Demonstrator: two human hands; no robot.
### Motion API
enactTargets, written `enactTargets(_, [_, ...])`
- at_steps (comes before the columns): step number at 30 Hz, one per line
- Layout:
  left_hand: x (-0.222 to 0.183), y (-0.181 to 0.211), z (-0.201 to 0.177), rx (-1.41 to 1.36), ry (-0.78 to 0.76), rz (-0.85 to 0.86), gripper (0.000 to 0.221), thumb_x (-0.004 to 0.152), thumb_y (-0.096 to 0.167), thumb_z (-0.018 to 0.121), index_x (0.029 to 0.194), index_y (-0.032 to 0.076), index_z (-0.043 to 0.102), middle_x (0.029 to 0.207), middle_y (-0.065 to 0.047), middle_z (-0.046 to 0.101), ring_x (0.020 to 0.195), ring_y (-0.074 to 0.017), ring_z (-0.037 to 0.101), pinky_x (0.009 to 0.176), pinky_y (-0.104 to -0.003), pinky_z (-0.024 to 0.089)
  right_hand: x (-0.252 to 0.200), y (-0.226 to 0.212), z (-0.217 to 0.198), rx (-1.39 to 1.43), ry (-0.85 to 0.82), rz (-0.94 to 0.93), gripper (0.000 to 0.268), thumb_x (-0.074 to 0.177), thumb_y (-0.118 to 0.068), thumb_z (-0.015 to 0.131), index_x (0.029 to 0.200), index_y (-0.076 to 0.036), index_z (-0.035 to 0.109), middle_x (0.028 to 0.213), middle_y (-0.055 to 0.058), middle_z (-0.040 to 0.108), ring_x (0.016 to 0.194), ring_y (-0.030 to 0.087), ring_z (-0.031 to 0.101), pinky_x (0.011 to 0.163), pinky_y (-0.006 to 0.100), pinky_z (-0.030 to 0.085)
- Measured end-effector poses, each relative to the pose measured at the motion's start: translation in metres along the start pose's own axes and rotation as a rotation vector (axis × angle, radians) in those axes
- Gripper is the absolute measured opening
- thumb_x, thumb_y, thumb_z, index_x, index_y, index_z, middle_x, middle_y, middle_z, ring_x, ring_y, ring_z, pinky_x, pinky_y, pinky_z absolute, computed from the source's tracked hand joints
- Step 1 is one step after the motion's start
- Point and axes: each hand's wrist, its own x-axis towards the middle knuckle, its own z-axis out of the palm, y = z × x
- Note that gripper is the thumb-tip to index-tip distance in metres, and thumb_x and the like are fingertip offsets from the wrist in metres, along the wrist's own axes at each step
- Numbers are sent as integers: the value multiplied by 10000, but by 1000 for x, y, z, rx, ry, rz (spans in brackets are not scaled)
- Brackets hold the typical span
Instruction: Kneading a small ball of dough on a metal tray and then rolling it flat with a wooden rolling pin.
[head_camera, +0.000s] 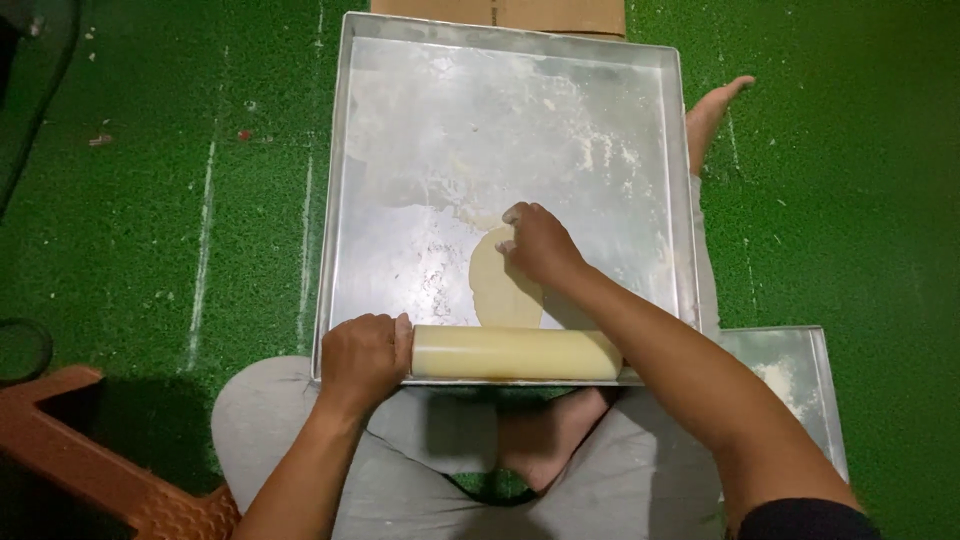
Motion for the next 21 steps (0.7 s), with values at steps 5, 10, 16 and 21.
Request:
enactTargets(5, [0, -3, 0, 11, -45, -9, 552, 1070, 329, 438, 618, 100, 660, 528, -96, 612, 493, -240, 634, 452, -320, 453, 13, 4, 8, 1, 32, 68, 257, 867, -217, 766, 1101, -119, 722, 995, 77, 646, 933, 315, 736, 739, 416, 623])
enactTargets(10, [1, -2, 2, -52, -56, -54, 536, 1063, 313, 456, 625, 85, 664, 519, -98, 600, 477, -231, 620, 435, -298, 433, -22, -55, -25, 34, 17, 121, 284, 942, -99, 674, 1191, 37, 670, 1042, 213, 655, 995, 381, 719, 799, 464, 617])
enactTargets(16, [3, -4, 4, -73, -41, -52, 561, 1069, 336, 434, 612, 88, 643, 498, -95, 574, 468, -242, 609, 417, -310, 413, -2, -34, -12, 0, -21, 153, 333, 943, -137, 693, 1211, 56, 654, 1037, 224, 680, 994, 389, 731, 781, 476, 623])
enactTargets(21, [2, -5, 6, -97, -57, -72, 554, 1060, 332, 450, 605, 88, 653, 504, -96, 584, 454, -229, 596, 419, -287, 414, -14, -50, -17, -17, -16, 118, 291, 956, -116, 672, 1183, 65, 663, 1056, 241, 655, 1000, 413, 721, 785, 484, 625])
